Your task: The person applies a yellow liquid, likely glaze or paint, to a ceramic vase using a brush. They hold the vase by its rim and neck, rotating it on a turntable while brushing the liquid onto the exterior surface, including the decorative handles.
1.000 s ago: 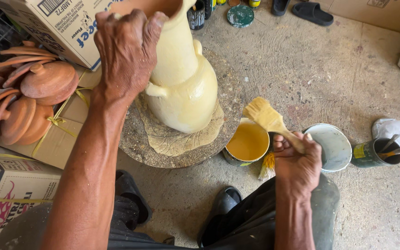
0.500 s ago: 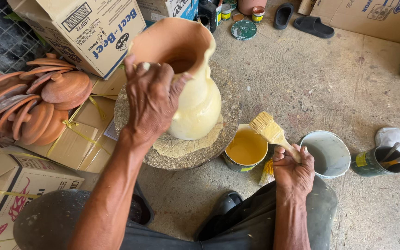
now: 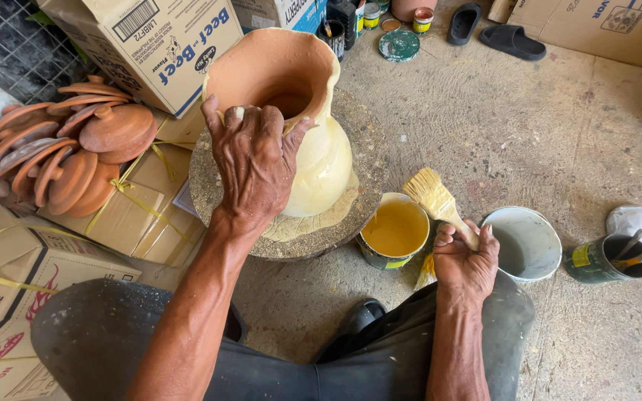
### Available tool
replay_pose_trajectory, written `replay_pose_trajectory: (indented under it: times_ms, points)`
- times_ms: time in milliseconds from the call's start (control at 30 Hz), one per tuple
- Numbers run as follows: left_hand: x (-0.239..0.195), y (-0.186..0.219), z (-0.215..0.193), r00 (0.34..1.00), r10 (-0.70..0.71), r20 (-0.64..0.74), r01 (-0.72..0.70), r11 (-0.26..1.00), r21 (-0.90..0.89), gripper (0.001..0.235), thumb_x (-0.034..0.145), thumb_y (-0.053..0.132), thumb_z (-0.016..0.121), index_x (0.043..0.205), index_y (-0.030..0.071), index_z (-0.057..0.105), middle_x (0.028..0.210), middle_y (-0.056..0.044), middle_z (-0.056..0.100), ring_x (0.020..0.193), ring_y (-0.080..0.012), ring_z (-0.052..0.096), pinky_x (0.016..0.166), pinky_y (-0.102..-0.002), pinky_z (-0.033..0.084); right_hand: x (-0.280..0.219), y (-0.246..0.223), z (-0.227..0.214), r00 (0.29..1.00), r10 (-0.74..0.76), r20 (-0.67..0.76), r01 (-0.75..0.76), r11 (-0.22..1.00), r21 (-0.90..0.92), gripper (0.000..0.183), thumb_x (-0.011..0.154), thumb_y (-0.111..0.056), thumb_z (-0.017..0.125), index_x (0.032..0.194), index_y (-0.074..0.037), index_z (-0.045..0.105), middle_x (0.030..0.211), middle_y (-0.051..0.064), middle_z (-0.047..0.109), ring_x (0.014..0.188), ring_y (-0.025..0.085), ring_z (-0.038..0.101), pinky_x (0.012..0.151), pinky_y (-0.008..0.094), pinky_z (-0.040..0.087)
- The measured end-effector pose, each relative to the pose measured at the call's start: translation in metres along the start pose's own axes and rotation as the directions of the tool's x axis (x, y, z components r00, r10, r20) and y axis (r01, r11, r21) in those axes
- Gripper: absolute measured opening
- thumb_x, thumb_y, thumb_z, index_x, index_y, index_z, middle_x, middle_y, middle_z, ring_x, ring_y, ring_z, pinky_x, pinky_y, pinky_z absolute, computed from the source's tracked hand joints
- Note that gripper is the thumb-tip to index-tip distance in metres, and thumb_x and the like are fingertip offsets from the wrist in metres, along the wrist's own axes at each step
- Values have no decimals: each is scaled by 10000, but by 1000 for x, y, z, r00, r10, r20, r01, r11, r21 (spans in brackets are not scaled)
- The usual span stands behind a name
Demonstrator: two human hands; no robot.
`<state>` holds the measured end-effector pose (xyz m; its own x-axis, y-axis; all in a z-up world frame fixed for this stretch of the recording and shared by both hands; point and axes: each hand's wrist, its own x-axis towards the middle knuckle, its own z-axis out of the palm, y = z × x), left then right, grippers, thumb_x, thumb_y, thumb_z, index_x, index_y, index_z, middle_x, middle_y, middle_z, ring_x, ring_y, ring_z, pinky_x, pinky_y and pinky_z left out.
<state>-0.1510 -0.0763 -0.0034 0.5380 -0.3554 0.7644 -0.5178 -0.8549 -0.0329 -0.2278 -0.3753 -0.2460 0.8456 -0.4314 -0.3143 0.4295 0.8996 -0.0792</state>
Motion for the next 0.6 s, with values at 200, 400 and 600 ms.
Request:
replay_pose_trajectory:
  times_ms: [200, 400, 600]
  points:
    - [4, -3, 1, 1000, -8, 2, 8, 1000, -3, 384, 1072, 333, 691, 842, 36, 610, 778, -168, 632, 847, -339, 587, 1140, -616, 286, 3, 2, -2, 999, 28, 24, -28, 999, -23, 239, 956, -161, 745, 1025, 35, 627, 963, 156, 676, 850, 305, 658, 768, 453, 586]
    - [7, -15, -8, 986, -6, 166, 21, 996, -89, 458, 1117, 432, 514, 1024, 8, 661, 876, -203, 673, 947, -376, 629, 1124, -606, 259, -3, 3, 4, 997, 50, 57, -35, 972, -231, 238, 892, -43, 700, 1069, 89, 611, 996, 224, 654, 899, 349, 659, 811, 411, 603]
    - [-9, -31, -35, 997, 56, -59, -61, 995, -84, 683, 1132, 559, 277, 1330, 11, 632, 1296, -207, 676, 1333, -392, 560, 1170, -579, 235, -28, 7, 36, 981, -48, 188, 108, 939, -327, 188, 941, -24, 613, 1076, 107, 611, 991, 277, 661, 866, 347, 681, 827, 410, 605]
